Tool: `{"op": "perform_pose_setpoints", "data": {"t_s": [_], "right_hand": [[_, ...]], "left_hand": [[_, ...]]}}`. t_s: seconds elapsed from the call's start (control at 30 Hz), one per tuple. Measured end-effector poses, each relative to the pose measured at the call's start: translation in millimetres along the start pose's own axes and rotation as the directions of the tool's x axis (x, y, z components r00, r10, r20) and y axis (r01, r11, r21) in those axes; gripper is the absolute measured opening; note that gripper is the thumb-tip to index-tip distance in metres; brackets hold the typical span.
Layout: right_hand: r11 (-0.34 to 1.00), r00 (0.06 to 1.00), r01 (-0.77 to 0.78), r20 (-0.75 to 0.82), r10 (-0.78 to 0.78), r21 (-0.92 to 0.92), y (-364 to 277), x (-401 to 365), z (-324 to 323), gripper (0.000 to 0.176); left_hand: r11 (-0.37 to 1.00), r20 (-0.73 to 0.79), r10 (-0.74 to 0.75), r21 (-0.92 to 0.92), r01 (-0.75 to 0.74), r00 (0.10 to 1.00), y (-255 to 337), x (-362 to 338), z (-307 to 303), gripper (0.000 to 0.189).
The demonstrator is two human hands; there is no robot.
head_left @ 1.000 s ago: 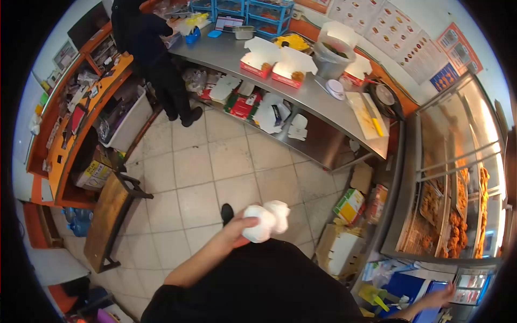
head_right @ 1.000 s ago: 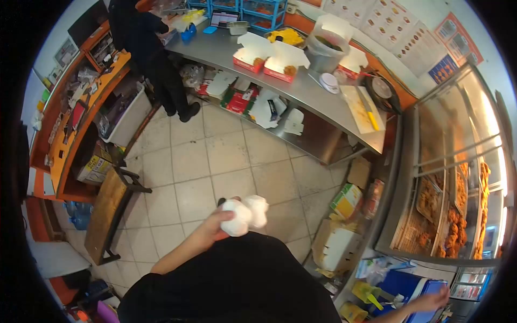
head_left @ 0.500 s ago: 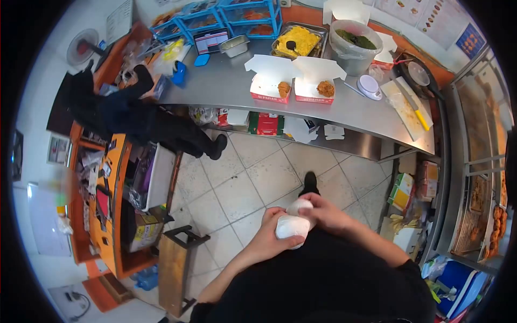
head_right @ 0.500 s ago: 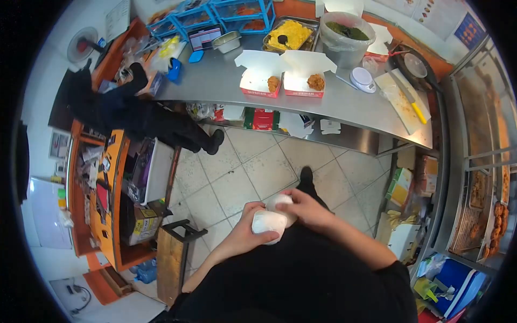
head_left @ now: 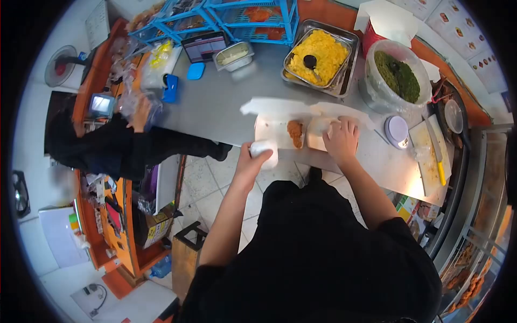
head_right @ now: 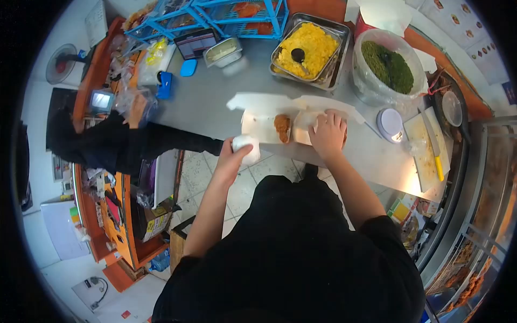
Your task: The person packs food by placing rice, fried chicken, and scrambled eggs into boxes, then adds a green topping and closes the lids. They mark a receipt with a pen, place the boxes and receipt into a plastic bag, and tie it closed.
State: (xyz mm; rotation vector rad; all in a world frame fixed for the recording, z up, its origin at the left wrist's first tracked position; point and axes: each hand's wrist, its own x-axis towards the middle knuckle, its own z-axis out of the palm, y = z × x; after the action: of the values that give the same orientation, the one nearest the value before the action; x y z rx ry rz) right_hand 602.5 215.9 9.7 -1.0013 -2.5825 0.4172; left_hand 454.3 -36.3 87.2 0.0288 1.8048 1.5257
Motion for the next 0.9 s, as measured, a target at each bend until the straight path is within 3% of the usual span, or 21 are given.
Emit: {"op": "perform_pose_setpoints", "data": {"t_s": [0.03, 0.07, 0.1, 0.13, 0.17, 0.2, 0.23, 0.27, 0.3, 0.37, 0.4, 0.43, 0.5, 0.53, 0.57, 0.63, 0.7, 0.8, 0.87, 0.9], "right_hand": [[0.978, 0.992, 0.125, -0.012, -0.129, -0.165, 2.8, 3.9, 5.7, 0.038], [0.979, 0.988, 0.118, -0.077, -0.132, -0.169, -5.3, 8.2, -2.7, 0.031], [0.977, 0.989, 0.108, -0.081, -0.125, -0.186, -9.7, 18.2, -13.2, 0.031], [0.992, 0.997, 0.082, 0.007, -0.081, -0.094, -16.7, 29.2, -26.7, 0.028], [0.999, 0.994, 0.039, 0.104, -0.038, -0.001, -25.3, 36.7, -41.4, 0.025], [0.99, 0.993, 0.113, -0.037, -0.11, 0.089, -35.7, 54.0, -53.7, 0.02], [0.993, 0.995, 0.098, -0.035, -0.095, 0.073, -50.5, 74.3, -64.7, 0.02], [0.982, 1.0, -0.031, 0.005, 0.031, 0.189, -67.1, 99.0, -73.8, 0.019], [0.941, 0.987, -0.158, 0.048, 0.151, 0.298, -77.2, 124.8, -75.4, 0.017], [0.978, 0.985, -0.16, 0.091, 0.149, 0.132, -76.9, 175.6, -51.1, 0.02], [0.984, 0.98, -0.173, 0.108, 0.166, 0.05, -68.9, 196.3, -25.4, 0.023], [0.983, 0.975, -0.179, 0.127, 0.181, -0.032, -60.2, 212.8, 1.8, 0.026], [0.969, 0.965, -0.191, 0.152, 0.215, -0.159, -60.3, 243.1, 44.3, 0.031], [0.944, 0.953, -0.191, 0.181, 0.244, -0.27, -67.2, 253.8, 56.3, 0.036], [0.94, 0.951, -0.193, 0.183, 0.25, -0.28, -71.3, 261.6, 65.5, 0.036], [0.87, 0.867, -0.21, 0.325, 0.376, -0.446, -78.7, 278.2, 78.7, 0.055], [0.864, 0.851, -0.237, 0.334, 0.406, -0.445, -82.6, 283.1, 84.4, 0.058], [0.865, 0.879, -0.229, 0.287, 0.381, -0.446, -76.0, 290.8, 99.3, 0.057], [0.945, 0.958, -0.223, 0.125, 0.257, -0.24, -71.8, 290.7, 107.4, 0.051], [0.945, 0.956, -0.213, 0.145, 0.254, -0.248, -66.3, 291.4, 109.6, 0.051]], "left_hand": [[0.989, -0.032, 0.035, 0.148, -0.03, 0.999, 13.9, 25.5, 6.6, 0.069], [0.989, -0.013, 0.035, 0.143, -0.033, 0.999, 21.3, 50.4, 11.6, 0.069], [0.911, 0.013, 0.094, 0.402, -0.091, 0.996, 23.9, 74.5, 16.3, 0.067], [0.763, 0.055, 0.144, 0.629, -0.146, 0.988, 21.4, 95.9, 19.1, 0.065], [0.766, 0.076, 0.13, 0.625, -0.148, 0.989, 9.3, 111.9, 19.7, 0.065], [0.627, 0.156, 0.145, 0.749, -0.213, 0.977, -9.5, 127.8, 18.5, 0.065], [0.464, 0.238, 0.156, 0.839, -0.284, 0.959, -26.7, 145.1, 14.0, 0.065], [0.414, 0.309, 0.258, 0.821, -0.393, 0.916, -46.9, 151.1, 2.7, 0.068], [0.41, 0.333, 0.265, 0.811, -0.418, 0.905, -42.7, 151.1, -5.1, 0.068], [0.26, 0.479, 0.449, 0.737, -0.624, 0.754, -30.1, 152.5, -18.8, 0.077], [0.19, 0.606, 0.441, 0.658, -0.729, 0.662, -18.1, 161.4, -29.3, 0.082], [0.197, 0.617, 0.437, 0.644, -0.739, 0.654, -7.8, 167.3, -37.3, 0.082], [-0.055, 0.789, 0.364, 0.549, -0.834, 0.495, 10.3, 183.8, -50.7, 0.075], [-0.106, 0.828, 0.313, 0.517, -0.849, 0.465, 13.1, 195.5, -58.1, 0.07], [-0.097, 0.83, 0.314, 0.512, -0.854, 0.462, 14.4, 204.3, -63.1, 0.07], [-0.015, 0.825, 0.309, 0.501, -0.865, 0.473, 15.0, 219.7, -70.8, 0.067], [0.004, 0.81, 0.32, 0.517, -0.856, 0.491, 10.6, 229.1, -77.4, 0.066], [0.022, 0.778, 0.361, 0.544, -0.839, 0.514, 7.9, 236.8, -84.6, 0.063], [0.041, 0.761, 0.381, 0.553, -0.832, 0.525, 7.9, 238.5, -85.4, 0.062], [0.046, 0.76, 0.39, 0.547, -0.836, 0.519, 5.8, 239.7, -85.7, 0.062]]}}
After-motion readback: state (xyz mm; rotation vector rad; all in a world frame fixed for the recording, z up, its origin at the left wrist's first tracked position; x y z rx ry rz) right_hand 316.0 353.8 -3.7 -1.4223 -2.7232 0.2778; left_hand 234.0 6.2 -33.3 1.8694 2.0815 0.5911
